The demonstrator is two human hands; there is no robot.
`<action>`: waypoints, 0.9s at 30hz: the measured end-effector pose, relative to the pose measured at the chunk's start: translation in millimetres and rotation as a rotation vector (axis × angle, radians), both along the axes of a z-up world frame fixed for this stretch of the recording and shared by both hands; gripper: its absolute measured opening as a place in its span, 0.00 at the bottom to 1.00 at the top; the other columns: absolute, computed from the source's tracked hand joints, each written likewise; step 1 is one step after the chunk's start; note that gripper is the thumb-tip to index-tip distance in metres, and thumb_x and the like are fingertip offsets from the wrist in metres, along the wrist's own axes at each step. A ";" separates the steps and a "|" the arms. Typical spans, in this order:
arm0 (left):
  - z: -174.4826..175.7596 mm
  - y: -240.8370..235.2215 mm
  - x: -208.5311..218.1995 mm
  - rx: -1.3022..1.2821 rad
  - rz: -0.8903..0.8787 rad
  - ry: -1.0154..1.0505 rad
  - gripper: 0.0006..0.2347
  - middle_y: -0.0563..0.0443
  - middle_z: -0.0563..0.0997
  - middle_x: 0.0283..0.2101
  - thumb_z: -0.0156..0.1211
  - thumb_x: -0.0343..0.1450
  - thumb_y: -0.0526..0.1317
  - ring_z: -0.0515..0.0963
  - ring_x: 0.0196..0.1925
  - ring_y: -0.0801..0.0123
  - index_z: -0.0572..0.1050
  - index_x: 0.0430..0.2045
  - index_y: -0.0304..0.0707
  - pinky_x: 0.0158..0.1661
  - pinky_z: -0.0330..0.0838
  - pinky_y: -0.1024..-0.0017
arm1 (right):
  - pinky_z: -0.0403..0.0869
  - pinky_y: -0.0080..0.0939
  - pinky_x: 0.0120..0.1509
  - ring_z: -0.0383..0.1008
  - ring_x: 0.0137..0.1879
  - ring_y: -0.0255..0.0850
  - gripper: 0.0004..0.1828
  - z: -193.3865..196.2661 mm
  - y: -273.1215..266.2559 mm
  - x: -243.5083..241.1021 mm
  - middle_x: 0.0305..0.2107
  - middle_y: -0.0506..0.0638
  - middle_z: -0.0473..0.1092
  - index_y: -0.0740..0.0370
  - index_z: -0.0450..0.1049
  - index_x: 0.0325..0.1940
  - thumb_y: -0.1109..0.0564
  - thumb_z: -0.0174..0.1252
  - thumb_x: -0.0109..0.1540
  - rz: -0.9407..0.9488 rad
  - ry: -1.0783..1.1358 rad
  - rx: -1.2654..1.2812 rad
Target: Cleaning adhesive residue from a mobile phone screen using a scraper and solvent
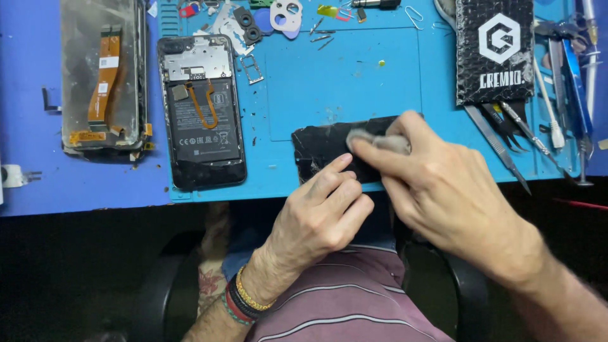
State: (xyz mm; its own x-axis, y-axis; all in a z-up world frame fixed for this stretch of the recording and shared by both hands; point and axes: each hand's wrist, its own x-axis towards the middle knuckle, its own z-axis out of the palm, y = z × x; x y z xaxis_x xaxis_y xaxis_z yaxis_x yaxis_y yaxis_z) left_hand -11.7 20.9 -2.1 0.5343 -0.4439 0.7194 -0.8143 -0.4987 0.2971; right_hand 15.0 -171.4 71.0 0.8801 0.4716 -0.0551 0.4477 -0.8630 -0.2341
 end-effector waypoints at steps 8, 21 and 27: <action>-6.3 29.4 -15.0 0.194 0.221 -0.111 0.08 0.42 0.74 0.48 0.55 0.78 0.29 0.78 0.55 0.53 0.76 0.50 0.40 0.60 0.78 0.46 | 0.73 0.55 0.45 0.77 0.48 0.52 0.21 3.5 -47.4 -11.5 0.43 0.53 0.70 0.44 0.80 0.64 0.60 0.57 0.68 -0.159 0.017 0.008; -21.7 39.3 -20.2 0.047 0.238 -0.080 0.05 0.38 0.83 0.52 0.54 0.79 0.27 0.84 0.56 0.52 0.79 0.40 0.30 0.61 0.77 0.57 | 0.78 0.57 0.26 0.79 0.36 0.51 0.30 7.9 -12.8 -35.3 0.48 0.46 0.69 0.30 0.75 0.67 0.56 0.53 0.63 -0.021 0.047 -0.198; -25.3 41.4 -15.9 0.051 0.249 -0.152 0.05 0.40 0.83 0.52 0.58 0.78 0.27 0.84 0.56 0.55 0.81 0.37 0.31 0.61 0.77 0.59 | 0.76 0.60 0.29 0.79 0.45 0.51 0.30 3.0 3.8 -27.5 0.50 0.49 0.70 0.34 0.78 0.64 0.62 0.50 0.62 0.013 0.025 -0.123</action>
State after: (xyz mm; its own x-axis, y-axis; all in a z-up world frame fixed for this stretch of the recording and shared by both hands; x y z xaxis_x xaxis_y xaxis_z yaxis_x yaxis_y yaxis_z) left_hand -27.6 62.3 -27.5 0.5193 -0.3508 0.7793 -0.6985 -0.6996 0.1505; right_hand -12.4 -167.6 74.1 0.8718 0.4710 -0.1348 0.4543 -0.8802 -0.1377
